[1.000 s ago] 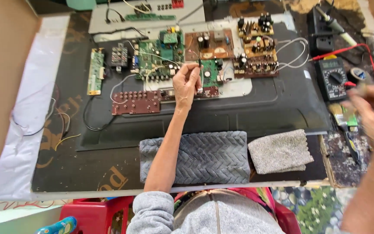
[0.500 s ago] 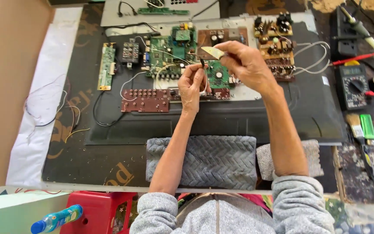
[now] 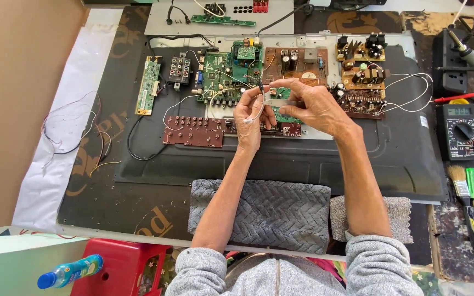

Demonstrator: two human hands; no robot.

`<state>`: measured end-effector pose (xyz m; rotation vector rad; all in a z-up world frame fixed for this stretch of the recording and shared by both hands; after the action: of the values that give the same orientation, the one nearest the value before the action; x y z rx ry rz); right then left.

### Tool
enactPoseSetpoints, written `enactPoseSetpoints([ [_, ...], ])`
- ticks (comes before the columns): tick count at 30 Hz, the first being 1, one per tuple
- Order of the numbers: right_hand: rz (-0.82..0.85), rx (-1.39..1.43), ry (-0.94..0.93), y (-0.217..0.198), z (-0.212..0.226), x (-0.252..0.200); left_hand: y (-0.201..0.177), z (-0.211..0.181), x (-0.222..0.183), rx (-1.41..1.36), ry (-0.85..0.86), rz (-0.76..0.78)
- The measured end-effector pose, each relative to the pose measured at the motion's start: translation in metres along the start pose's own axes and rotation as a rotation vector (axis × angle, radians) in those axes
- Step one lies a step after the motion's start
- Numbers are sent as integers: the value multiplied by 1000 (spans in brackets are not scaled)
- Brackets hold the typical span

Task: Preparing and cutting electrical wires for electronics repair on a television set

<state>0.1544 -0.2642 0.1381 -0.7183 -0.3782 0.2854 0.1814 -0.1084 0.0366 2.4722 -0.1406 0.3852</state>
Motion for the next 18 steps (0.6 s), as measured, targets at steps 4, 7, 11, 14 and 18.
enactPoseSetpoints([
  [4, -67, 13, -31, 7, -8, 1, 1, -3, -1, -5, 1, 25],
  [7, -76, 27, -35, 10, -11, 3, 0, 1, -2, 5, -8, 51],
  [11, -114, 42, -39, 19, -20, 5, -5, 11, -2, 43, -17, 37],
  [14, -132, 52, -46, 20, -16, 7, -8, 16, -1, 71, 2, 19],
  [18, -135, 34, -59, 20, -10, 7, -11, 24, -1, 126, 37, 10],
])
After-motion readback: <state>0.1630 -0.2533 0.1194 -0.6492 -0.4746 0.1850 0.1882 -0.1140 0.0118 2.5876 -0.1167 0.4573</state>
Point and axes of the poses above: each hand's wrist, its own x-axis towards the middle knuckle, its own y-axis out of the palm, z = x × y, the point moved 3 cm from there along x, towards the middle knuckle, and after that the axes turned 1 degree about -x, right-handed, at the moved point
